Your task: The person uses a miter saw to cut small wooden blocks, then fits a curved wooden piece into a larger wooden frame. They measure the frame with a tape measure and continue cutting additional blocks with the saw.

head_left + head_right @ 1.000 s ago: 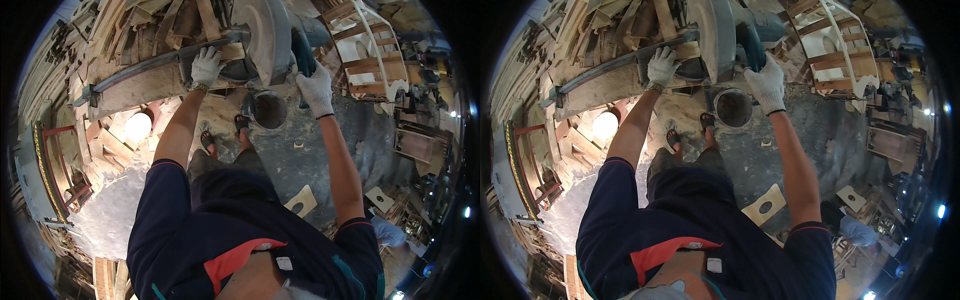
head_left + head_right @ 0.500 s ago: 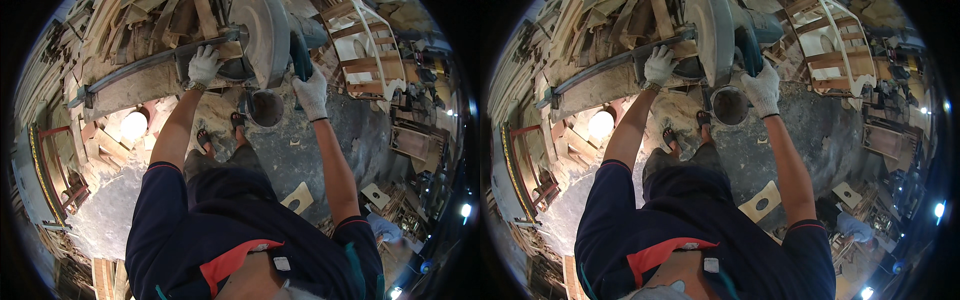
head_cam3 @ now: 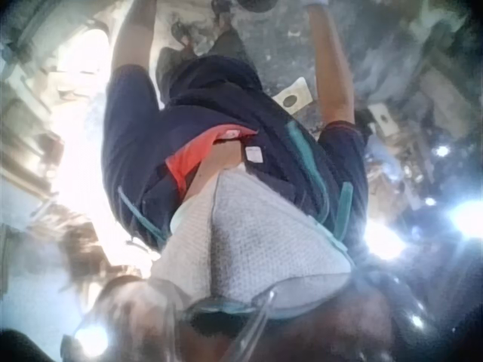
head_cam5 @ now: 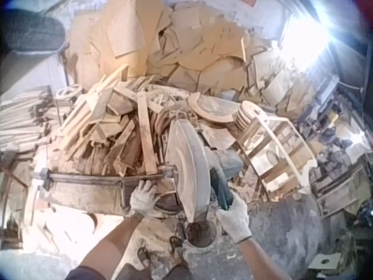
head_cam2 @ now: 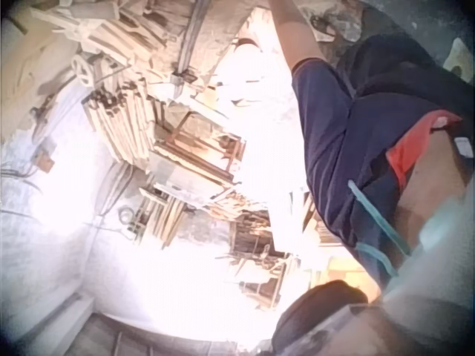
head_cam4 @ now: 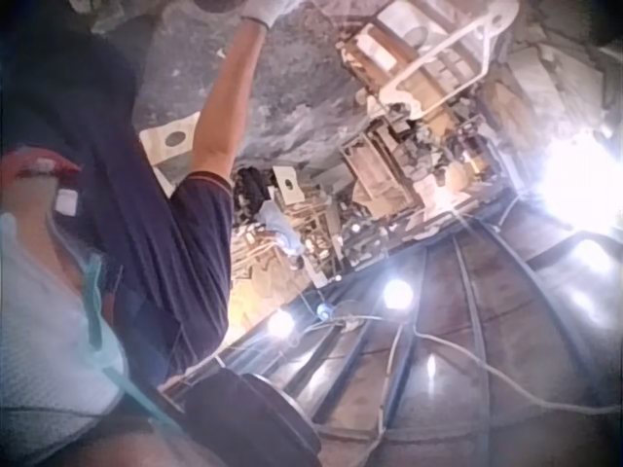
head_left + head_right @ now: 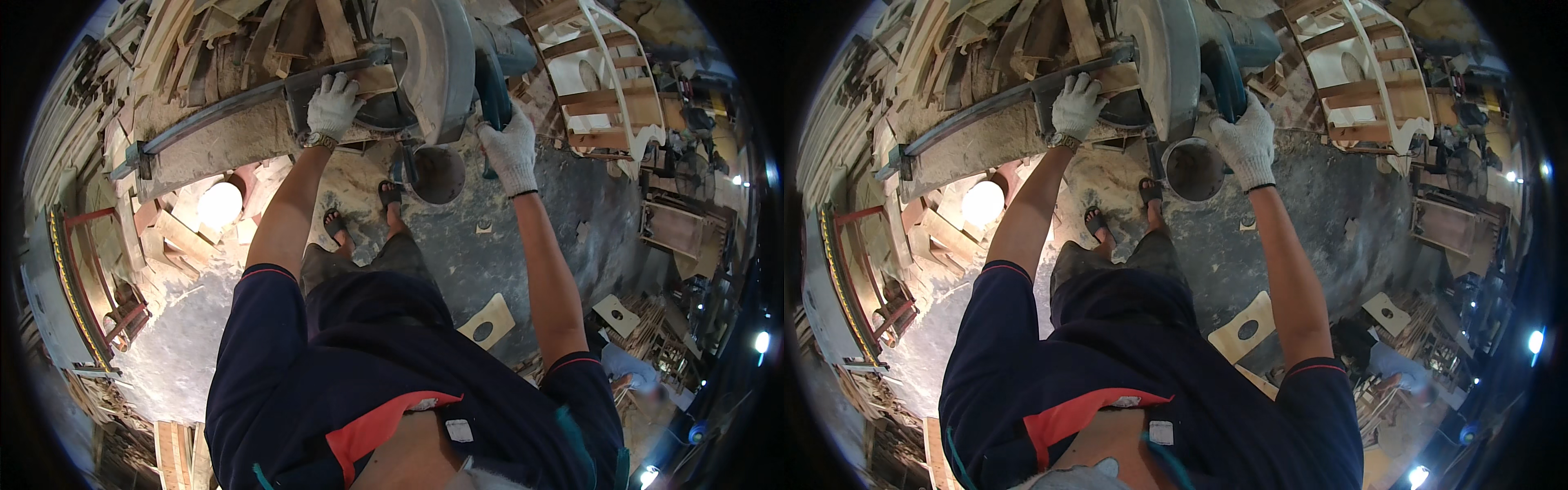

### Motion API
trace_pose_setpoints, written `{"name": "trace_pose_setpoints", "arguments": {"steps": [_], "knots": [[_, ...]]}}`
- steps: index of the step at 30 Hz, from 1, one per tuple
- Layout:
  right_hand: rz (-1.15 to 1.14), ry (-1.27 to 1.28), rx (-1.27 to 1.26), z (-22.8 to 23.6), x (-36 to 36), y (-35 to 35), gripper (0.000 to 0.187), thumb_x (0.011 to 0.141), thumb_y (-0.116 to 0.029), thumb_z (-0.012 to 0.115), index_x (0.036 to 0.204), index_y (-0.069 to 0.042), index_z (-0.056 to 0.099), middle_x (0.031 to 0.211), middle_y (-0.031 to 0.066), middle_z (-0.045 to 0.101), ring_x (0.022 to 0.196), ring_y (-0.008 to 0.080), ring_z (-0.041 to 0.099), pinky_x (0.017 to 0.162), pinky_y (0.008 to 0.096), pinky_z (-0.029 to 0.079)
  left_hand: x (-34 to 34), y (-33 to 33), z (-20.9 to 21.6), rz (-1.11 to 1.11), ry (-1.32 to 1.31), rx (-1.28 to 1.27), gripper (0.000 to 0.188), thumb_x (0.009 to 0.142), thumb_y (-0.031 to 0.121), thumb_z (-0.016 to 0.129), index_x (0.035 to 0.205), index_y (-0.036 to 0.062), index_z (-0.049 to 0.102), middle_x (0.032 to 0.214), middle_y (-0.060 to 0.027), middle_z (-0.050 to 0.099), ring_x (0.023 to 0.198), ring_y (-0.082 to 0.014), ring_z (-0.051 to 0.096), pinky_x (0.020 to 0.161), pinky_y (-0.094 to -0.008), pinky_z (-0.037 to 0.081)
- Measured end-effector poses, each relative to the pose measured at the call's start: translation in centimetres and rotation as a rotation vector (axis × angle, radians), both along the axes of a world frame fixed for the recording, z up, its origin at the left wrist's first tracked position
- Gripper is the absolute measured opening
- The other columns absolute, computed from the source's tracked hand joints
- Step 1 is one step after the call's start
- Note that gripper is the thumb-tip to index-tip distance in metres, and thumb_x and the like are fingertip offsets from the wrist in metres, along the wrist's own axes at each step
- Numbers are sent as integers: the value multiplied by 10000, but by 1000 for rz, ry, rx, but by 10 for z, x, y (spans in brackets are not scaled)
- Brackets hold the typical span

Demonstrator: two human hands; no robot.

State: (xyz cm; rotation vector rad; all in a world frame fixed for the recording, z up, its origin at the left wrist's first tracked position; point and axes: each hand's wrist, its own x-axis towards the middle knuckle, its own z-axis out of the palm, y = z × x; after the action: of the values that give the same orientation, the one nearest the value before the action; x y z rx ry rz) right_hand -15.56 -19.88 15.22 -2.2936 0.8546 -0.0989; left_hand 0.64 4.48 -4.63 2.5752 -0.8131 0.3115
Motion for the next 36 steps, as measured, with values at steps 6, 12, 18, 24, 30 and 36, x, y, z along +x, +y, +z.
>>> {"name": "trace_pose_setpoints", "arguments": {"steps": [6, 12, 18, 24, 30, 36], "knots": [[12, -26, -9, 1, -2, 0, 451, 752, -187, 737, 1159, -10, 659, 946, 168, 714, 843, 308, 698, 812, 435, 544, -1, -1, 0, -13, 16, 34, 408, 864, 368, 764, 1189, 141, 668, 1291, -65, 602, 1251, -320, 557, 975, -455, 553], [5, -8, -34, 0, -1, 0, 462, 748, -178, 751, 1171, -13, 666, 962, 166, 724, 859, 305, 704, 827, 419, 550, -1, -1, -1, -16, 21, 26, 409, 865, 375, 761, 1187, 138, 676, 1276, -60, 612, 1246, -310, 557, 984, -463, 546], [1, -85, 27, -2, -4, -2, 495, 751, -180, 742, 1208, -5, 670, 993, 173, 735, 891, 313, 717, 843, 420, 550, -2, -1, 2, -22, -6, -23, 401, 840, 362, 791, 1151, 138, 674, 1232, -65, 614, 1226, -329, 577, 912, -461, 585], [16, -61, -59, 4, -3, -3, 493, 745, -196, 740, 1194, -1, 680, 970, 168, 736, 862, 290, 709, 835, 404, 548, -3, -3, 1, -13, -15, -55, 378, 834, 364, 799, 1113, 138, 680, 1210, -75, 624, 1204, -337, 597, 873, -483, 600], [20, -66, -36, 7, -3, 1, 456, 741, -192, 731, 1151, -1, 675, 901, 140, 715, 800, 264, 677, 803, 399, 539, -1, -3, -1, -12, -30, -48, 389, 834, 378, 801, 1108, 129, 683, 1221, -77, 627, 1193, -335, 602, 876, -477, 599], [42, -59, -30, 8, -4, 4, 452, 852, -79, 688, 1293, 11, 650, 853, 42, 636, 682, 107, 631, 602, 293, 516, -1, -4, -3, -14, -54, -67, 416, 823, 374, 809, 1122, 114, 682, 1203, -94, 630, 1189, -331, 599, 887, -469, 591]]}}
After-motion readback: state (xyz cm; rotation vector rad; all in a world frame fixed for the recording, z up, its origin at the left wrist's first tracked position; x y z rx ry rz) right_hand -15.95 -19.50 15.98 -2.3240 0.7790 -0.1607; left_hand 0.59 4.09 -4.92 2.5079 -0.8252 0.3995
